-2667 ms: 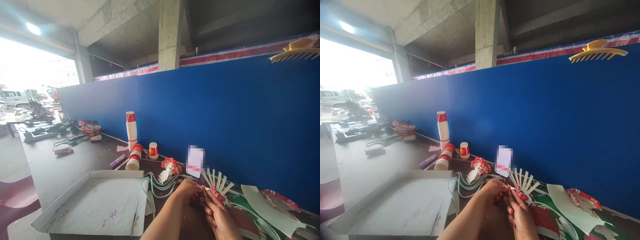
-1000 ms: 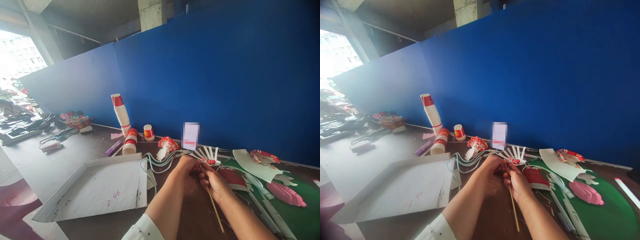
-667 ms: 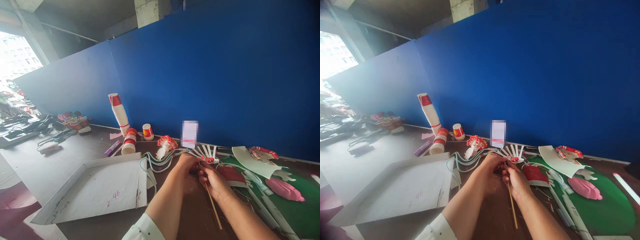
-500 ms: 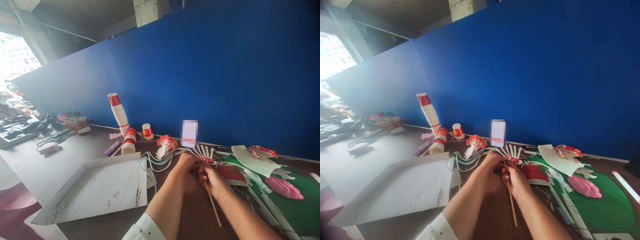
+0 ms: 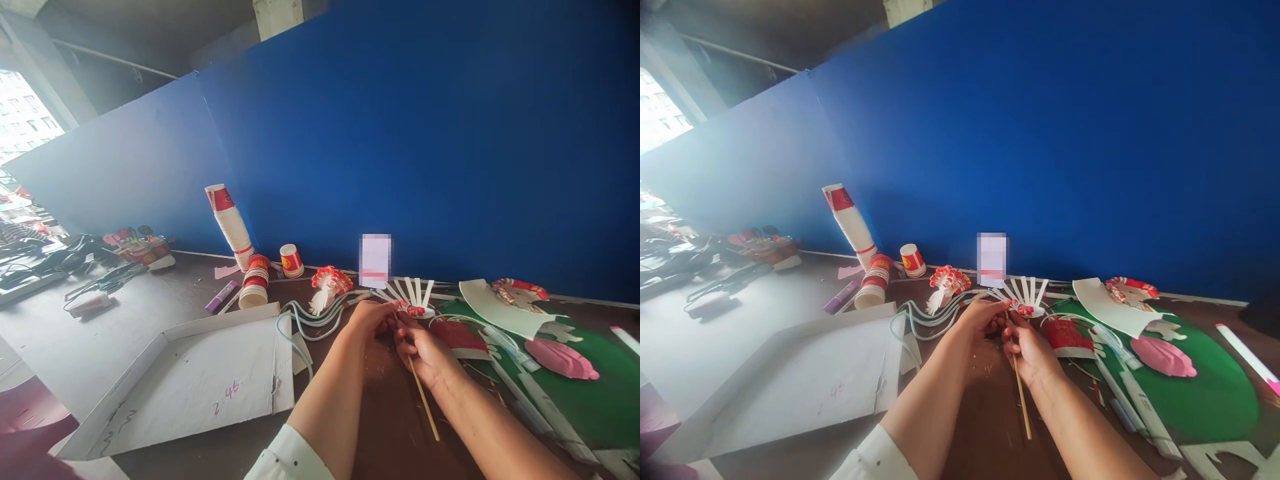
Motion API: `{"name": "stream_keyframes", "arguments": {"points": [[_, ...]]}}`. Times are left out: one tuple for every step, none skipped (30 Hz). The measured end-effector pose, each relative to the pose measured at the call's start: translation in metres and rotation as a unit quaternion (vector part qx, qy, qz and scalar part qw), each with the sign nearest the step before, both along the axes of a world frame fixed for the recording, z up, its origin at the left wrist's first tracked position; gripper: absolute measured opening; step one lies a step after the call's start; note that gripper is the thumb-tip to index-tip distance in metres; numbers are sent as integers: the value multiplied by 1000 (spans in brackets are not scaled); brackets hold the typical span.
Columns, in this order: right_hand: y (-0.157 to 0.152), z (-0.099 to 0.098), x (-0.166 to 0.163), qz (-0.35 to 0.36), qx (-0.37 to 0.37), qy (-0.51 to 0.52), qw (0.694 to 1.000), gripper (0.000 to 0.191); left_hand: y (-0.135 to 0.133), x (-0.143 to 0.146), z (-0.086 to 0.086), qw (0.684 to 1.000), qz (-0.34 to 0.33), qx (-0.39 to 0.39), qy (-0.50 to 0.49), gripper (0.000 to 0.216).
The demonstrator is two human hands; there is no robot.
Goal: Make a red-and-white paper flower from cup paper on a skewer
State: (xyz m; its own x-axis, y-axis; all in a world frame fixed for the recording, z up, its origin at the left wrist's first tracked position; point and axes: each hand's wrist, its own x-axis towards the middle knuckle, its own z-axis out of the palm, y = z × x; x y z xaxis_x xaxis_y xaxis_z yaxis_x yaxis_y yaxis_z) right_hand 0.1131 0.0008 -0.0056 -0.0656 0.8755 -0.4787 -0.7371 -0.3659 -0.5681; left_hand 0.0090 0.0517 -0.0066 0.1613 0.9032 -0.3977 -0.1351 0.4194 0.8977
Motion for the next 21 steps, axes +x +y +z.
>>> {"name": "stream_keyframes", "arguments": {"points": [[0, 0, 0, -4, -2, -3, 1000, 31, 0, 0, 2, 1000, 4, -4, -11, 29], [0, 0, 0, -6, -2, -4, 1000, 31, -1, -1, 3, 1000, 10, -16, -16, 30], [-1, 0, 0, -6, -1, -4, 1000, 32, -1, -1, 5, 999, 9, -23, -21, 29], [-1, -1, 0, -7, 0, -4, 1000, 32, -2, -2, 7, 999, 7, -26, -27, 27], [-1, -1, 0, -6, 2, -4, 1000, 33, -3, -2, 8, 999, 2, -22, -32, 24], [-2, -1, 0, -5, 4, -6, 1000, 33, -4, -2, 9, 999, 1, -21, -35, 21], [-2, -1, 0, -4, 7, -10, 1000, 34, -4, -2, 9, 999, 2, -19, -36, 19], [-3, -1, 0, -3, 11, -18, 1000, 34, -5, -3, 10, 999, 6, -18, -35, 17], [-3, -1, -1, -3, 18, -29, 999, 34, -5, -3, 10, 999, 9, -20, -32, 17], [-4, -1, -1, -5, 27, -44, 999, 32, -5, -3, 9, 999, 10, -22, -29, 18], [-4, -1, -2, -10, 35, -60, 998, 30, -5, -3, 9, 999, 11, -21, -26, 18], [-5, -1, -3, -15, 42, -76, 996, 29, -5, -3, 9, 999, 10, -21, -24, 18], [-5, -1, -4, -19, 48, -90, 995, 28, -5, -3, 8, 999, 9, -22, -23, 18], [-5, -2, -5, -21, 51, -102, 993, 28, -4, -3, 8, 999, 10, -25, -22, 18], [-6, -2, -5, -22, 54, -114, 992, 29, -4, -3, 8, 999, 12, -28, -23, 17], [-6, -3, -5, -21, 56, -126, 990, 30, -4, -2, 8, 999, 14, -29, -26, 16], [-6, -5, -6, -18, 60, -139, 988, 31, -4, -2, 9, 999, 15, -30, -30, 15], [-6, -6, -6, -15, 65, -153, 986, 32, -4, -2, 9, 999, 16, -31, -35, 15], [-6, -7, -5, -12, 70, -171, 983, 33, -4, -2, 10, 999, 17, -32, -35, 15], [-6, -8, -5, -8, 76, -190, 979, 33, -4, -2, 10, 999, 18, -33, -33, 16], [-7, -9, -5, -2, 82, -211, 974, 33, -4, -2, 11, 999, 17, -37, -28, 17]]}}
